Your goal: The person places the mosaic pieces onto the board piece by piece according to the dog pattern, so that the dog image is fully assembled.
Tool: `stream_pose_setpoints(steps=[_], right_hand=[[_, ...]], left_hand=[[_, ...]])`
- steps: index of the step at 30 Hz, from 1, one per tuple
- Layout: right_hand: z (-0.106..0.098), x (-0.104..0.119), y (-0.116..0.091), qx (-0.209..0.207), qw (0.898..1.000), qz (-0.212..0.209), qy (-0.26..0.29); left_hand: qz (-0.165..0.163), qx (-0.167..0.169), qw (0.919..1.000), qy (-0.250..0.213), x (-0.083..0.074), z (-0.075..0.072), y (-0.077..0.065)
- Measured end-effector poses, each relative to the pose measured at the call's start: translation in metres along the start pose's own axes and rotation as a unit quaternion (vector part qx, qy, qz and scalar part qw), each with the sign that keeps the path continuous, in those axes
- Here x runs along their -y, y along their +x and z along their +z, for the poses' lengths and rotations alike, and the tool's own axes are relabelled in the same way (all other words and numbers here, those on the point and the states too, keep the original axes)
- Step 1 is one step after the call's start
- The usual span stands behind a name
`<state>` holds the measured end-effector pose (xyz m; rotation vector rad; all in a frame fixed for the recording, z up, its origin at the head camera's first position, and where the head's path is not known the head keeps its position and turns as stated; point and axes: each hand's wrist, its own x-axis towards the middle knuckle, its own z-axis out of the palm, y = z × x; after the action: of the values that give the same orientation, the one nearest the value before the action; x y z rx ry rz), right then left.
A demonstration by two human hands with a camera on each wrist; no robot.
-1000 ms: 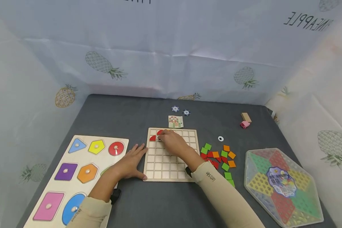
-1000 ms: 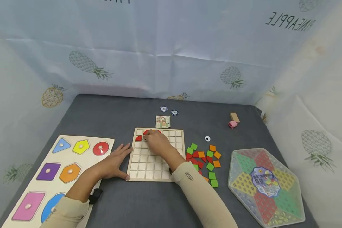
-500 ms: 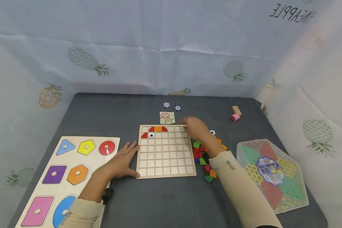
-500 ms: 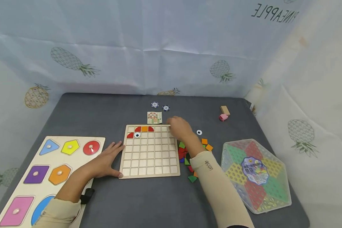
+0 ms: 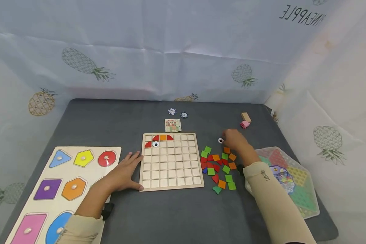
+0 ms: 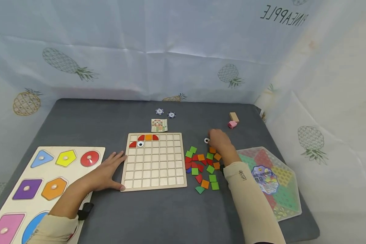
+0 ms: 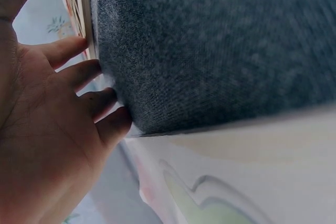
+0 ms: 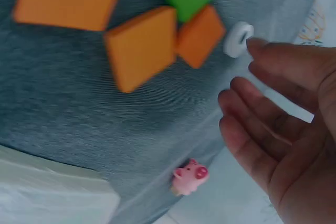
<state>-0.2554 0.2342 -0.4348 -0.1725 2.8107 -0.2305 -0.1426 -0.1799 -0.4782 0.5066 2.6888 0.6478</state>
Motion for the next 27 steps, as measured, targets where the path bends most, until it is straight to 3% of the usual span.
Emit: stream_pose_setpoints(steps=[7,15,22,27], right_hand=[[0.01,-0.005,0.005,0.002,1.0,-0.006,0.013],[0.009,-0.001,0.007,0.0,1.0,-0.025,0.009],[0.009,0.002,0.01,0.003,1.0,-0.015,0.007],[0.006,0.017,0.009,-0.034,0.999,-0.042,-0.004]], left_hand=[[0.004,0.001,1.0,-0.007,0.001,0.0,0.001],[-0.003,0.002,1.0,-0.002,0.001,-0.002,-0.001],[-0.006,0.005,1.0,-0.004,0.001,-0.002,-0.002],[-0.008,0.009,0.9999,-0.005,0.001,-0.001,0.0]])
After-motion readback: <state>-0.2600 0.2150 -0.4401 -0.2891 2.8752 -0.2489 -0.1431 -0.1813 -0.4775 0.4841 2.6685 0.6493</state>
